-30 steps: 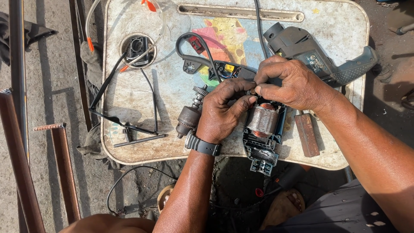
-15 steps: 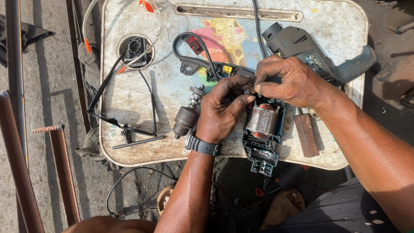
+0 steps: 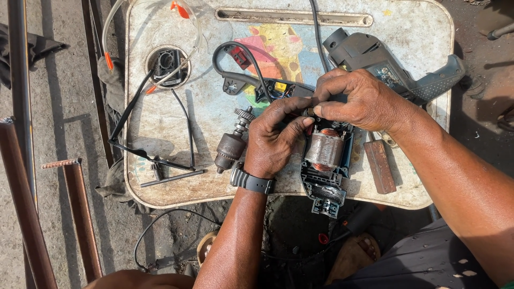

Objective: The person disassembles the housing of a power drill on a plastic tray, pulls out the motor and internal wiring, and uses a screwdriver to manipulate and secure internal components.

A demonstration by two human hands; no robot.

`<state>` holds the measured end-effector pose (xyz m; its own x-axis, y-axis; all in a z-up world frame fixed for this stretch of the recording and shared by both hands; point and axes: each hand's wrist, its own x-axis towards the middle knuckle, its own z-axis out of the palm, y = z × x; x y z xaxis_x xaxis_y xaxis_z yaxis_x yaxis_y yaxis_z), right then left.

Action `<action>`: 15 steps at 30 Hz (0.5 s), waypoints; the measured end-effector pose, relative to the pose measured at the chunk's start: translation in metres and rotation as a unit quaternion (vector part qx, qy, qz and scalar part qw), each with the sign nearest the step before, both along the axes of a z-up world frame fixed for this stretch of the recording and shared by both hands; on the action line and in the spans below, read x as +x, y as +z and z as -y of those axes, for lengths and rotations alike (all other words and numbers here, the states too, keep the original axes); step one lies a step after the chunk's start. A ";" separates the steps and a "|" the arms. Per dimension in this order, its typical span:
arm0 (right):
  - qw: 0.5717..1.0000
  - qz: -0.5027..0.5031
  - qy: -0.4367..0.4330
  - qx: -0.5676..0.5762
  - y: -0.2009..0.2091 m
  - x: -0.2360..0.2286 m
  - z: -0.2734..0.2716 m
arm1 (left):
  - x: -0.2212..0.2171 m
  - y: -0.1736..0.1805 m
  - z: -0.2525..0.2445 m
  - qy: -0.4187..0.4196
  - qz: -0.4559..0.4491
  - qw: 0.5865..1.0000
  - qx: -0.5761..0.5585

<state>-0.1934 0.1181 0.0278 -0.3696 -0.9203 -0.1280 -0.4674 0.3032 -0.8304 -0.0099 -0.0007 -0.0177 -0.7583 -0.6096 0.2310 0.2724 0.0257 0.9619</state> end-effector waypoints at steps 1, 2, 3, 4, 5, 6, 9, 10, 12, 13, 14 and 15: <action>1.000 -0.001 0.001 0.001 0.002 0.001 0.001 | 0.000 0.005 0.000 -0.001 -0.003 1.000 -0.002; 1.000 -0.003 0.003 0.002 0.004 0.002 0.001 | 0.000 0.009 -0.001 -0.001 -0.006 1.000 -0.004; 1.000 -0.003 0.002 0.002 0.005 0.002 0.001 | 0.001 0.008 -0.001 -0.002 -0.007 1.000 -0.004; 1.000 -0.003 0.007 0.005 0.007 0.003 0.002 | 0.001 0.006 -0.001 -0.002 -0.006 1.000 -0.003; 1.000 -0.003 0.011 0.008 0.008 0.003 0.002 | 0.002 0.004 -0.001 -0.002 -0.005 1.000 -0.001; 1.000 -0.003 0.010 0.009 0.009 0.000 0.002 | 0.002 0.005 -0.001 -0.003 -0.005 1.000 -0.001; 1.000 -0.003 0.022 0.020 0.009 -0.005 0.002 | 0.002 0.007 0.000 -0.001 -0.004 1.000 -0.014; 0.999 -0.010 0.027 0.025 0.008 -0.007 0.002 | 0.002 0.008 0.001 0.007 -0.009 0.999 -0.043; 0.999 -0.017 0.034 0.028 0.008 -0.008 0.004 | 0.003 0.013 0.002 0.014 -0.014 0.997 -0.074; 0.999 -0.018 0.034 0.031 0.008 -0.008 0.004 | 0.004 0.016 0.002 0.021 -0.012 0.996 -0.091; 0.999 -0.020 0.035 0.034 0.008 -0.007 0.005 | 0.004 0.018 0.001 0.027 -0.010 0.994 -0.107; 0.999 -0.020 0.034 0.034 0.009 -0.006 0.005 | 0.004 0.017 0.001 0.026 -0.010 0.994 -0.107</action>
